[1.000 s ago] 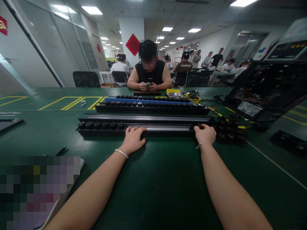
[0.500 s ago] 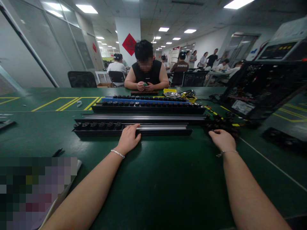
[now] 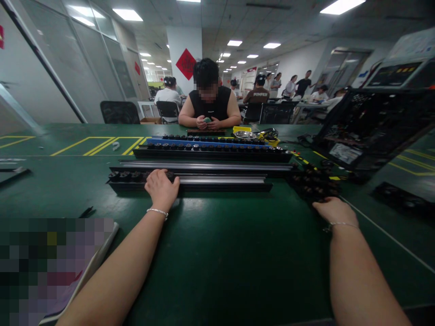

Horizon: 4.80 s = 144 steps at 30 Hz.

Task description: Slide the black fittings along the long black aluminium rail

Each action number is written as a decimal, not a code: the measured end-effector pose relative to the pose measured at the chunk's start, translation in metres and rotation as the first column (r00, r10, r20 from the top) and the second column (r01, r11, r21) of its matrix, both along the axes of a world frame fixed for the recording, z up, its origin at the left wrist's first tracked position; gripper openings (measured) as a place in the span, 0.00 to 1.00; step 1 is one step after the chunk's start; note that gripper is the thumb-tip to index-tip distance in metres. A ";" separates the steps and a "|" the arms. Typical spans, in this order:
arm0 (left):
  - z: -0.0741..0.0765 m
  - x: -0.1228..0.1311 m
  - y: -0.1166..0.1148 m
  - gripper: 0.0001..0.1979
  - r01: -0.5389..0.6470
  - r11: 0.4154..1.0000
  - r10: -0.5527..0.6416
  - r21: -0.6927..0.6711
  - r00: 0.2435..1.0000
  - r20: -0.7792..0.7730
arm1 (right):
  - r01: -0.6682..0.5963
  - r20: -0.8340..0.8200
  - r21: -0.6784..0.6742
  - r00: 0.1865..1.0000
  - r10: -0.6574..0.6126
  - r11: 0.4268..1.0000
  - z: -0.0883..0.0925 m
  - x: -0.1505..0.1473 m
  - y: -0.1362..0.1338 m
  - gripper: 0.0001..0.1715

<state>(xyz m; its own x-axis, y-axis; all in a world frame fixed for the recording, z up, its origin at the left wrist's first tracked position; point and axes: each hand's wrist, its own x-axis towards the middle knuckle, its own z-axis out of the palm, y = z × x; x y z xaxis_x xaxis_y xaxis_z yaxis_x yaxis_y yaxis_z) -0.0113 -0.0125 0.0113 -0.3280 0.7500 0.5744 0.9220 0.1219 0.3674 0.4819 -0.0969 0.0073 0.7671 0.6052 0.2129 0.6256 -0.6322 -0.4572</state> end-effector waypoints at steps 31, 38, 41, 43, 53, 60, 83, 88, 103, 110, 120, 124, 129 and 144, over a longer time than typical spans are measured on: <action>-0.005 0.003 0.008 0.13 0.031 0.999 -0.029 -0.021 0.996 0.089 | -0.738 0.379 -0.078 0.600 0.705 0.670 -0.013 -0.181 0.059 0.18; -0.005 0.010 0.006 0.14 0.075 0.997 -0.074 -0.023 0.996 0.046 | -0.741 0.365 -0.094 0.595 0.716 0.664 -0.012 -0.180 0.059 0.18; -0.005 0.012 0.007 0.16 0.064 0.997 -0.061 -0.053 0.997 0.043 | -0.740 0.369 -0.099 0.594 0.715 0.665 -0.012 -0.180 0.058 0.18; -0.003 0.012 0.008 0.17 0.042 0.995 -0.037 -0.093 0.998 0.054 | -0.736 0.378 -0.100 0.594 0.710 0.669 -0.012 -0.181 0.058 0.17; 0.005 0.014 0.009 0.18 0.004 0.979 0.015 -0.203 0.996 0.091 | -0.736 0.389 -0.081 0.597 0.701 0.672 -0.013 -0.181 0.059 0.17; 0.003 0.015 0.007 0.18 0.016 0.980 -0.004 -0.197 0.998 0.060 | -0.741 0.390 -0.076 0.594 0.704 0.667 -0.014 -0.180 0.059 0.17; -0.001 0.018 0.005 0.17 0.110 0.972 -0.103 -0.206 0.994 0.046 | -0.745 0.428 -0.058 0.583 0.691 0.665 -0.016 -0.179 0.060 0.16; -0.001 0.019 0.005 0.17 0.122 0.970 -0.116 -0.208 0.992 0.042 | -0.750 0.421 -0.041 0.586 0.692 0.660 -0.018 -0.180 0.060 0.18; 0.001 0.022 0.002 0.15 0.174 0.958 -0.169 -0.228 0.985 0.042 | -0.651 0.339 0.106 0.734 0.588 0.752 -0.023 -0.163 0.064 0.24; -0.002 0.021 0.002 0.15 0.215 0.956 -0.213 -0.202 0.977 0.030 | -0.647 0.327 0.107 0.740 0.588 0.755 -0.023 -0.164 0.063 0.23; -0.001 0.022 0.002 0.16 0.241 0.942 -0.244 -0.234 0.970 0.015 | -0.665 0.337 0.137 0.728 0.597 0.734 -0.016 -0.171 0.062 0.15; -0.002 0.023 0.001 0.16 0.251 0.936 -0.256 -0.247 0.967 0.012 | -0.697 0.367 0.128 0.694 0.620 0.705 -0.013 -0.173 0.060 0.15; -0.005 0.023 0.002 0.16 0.289 0.935 -0.294 -0.206 0.956 0.006 | -0.701 0.384 0.129 0.687 0.617 0.701 -0.012 -0.171 0.059 0.17; -0.002 0.025 0.000 0.15 0.302 0.923 -0.309 -0.241 0.951 0.005 | -0.746 0.410 0.134 0.641 0.648 0.653 -0.012 -0.171 0.059 0.17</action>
<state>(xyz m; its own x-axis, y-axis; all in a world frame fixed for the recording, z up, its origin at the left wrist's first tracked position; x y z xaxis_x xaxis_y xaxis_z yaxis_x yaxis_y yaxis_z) 0.0133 -0.0122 0.0090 -0.0458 0.9258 0.3752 0.9390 -0.0882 0.3323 0.3114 -0.0377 -0.0047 0.0023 0.8090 0.5878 0.9552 0.1722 -0.2408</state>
